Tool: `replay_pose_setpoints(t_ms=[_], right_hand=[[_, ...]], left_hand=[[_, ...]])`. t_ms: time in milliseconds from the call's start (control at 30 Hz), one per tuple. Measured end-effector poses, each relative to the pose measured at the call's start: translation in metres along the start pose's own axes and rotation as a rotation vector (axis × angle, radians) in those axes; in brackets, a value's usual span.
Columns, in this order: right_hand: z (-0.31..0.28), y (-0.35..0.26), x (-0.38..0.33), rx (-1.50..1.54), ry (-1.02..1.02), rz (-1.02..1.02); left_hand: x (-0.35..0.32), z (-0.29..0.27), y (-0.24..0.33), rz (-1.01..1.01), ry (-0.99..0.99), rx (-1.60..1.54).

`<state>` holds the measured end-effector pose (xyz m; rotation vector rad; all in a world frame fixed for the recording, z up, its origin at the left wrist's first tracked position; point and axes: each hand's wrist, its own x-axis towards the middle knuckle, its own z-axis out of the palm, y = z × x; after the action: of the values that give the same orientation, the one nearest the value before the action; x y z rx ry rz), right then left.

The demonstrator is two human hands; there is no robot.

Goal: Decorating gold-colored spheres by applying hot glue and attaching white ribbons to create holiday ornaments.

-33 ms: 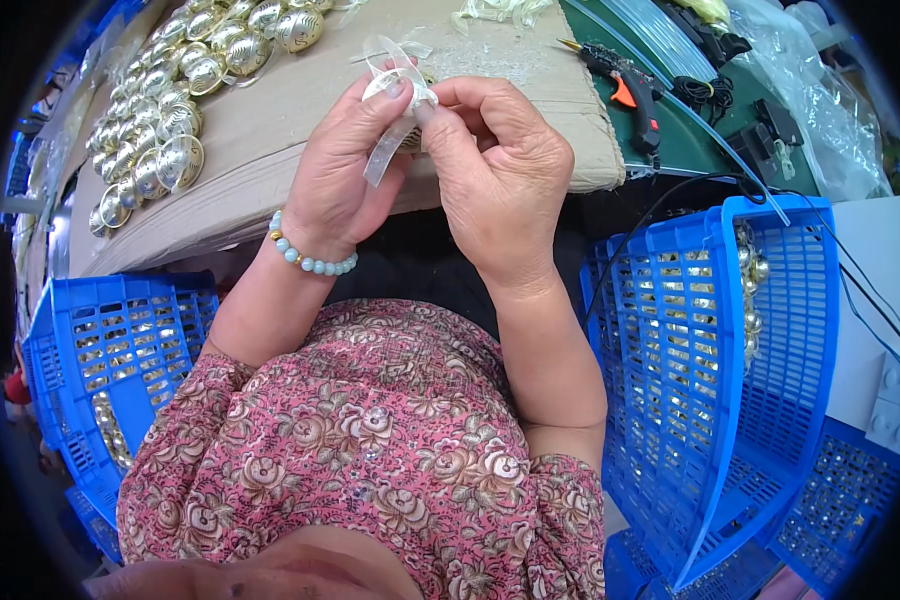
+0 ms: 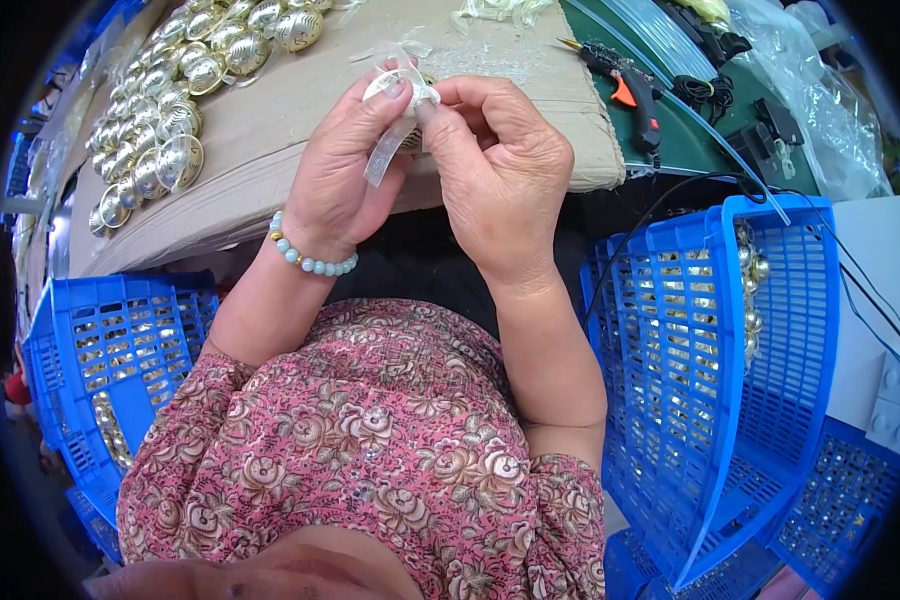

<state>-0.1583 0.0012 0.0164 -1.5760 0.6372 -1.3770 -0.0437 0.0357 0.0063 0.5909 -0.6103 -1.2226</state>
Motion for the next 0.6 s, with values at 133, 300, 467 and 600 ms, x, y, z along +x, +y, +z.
replay_pose_setpoints(t_ms=[133, 300, 467, 600], right_hand=[[-0.003, 0.009, -0.001, 0.133, 0.014, 0.148], [-0.007, 0.015, -0.003, 0.284, 0.017, 0.219], [-0.011, 0.017, -0.002, 0.264, 0.039, 0.262], [-0.01, 0.016, -0.001, 0.282, 0.068, 0.267]], left_hand=[[-0.001, 0.001, -0.002, -0.001, 0.022, -0.036], [-0.001, 0.0, -0.005, 0.002, 0.038, -0.015], [-0.001, 0.004, -0.009, -0.023, 0.04, -0.019], [-0.002, 0.008, -0.01, -0.026, 0.072, -0.024]])
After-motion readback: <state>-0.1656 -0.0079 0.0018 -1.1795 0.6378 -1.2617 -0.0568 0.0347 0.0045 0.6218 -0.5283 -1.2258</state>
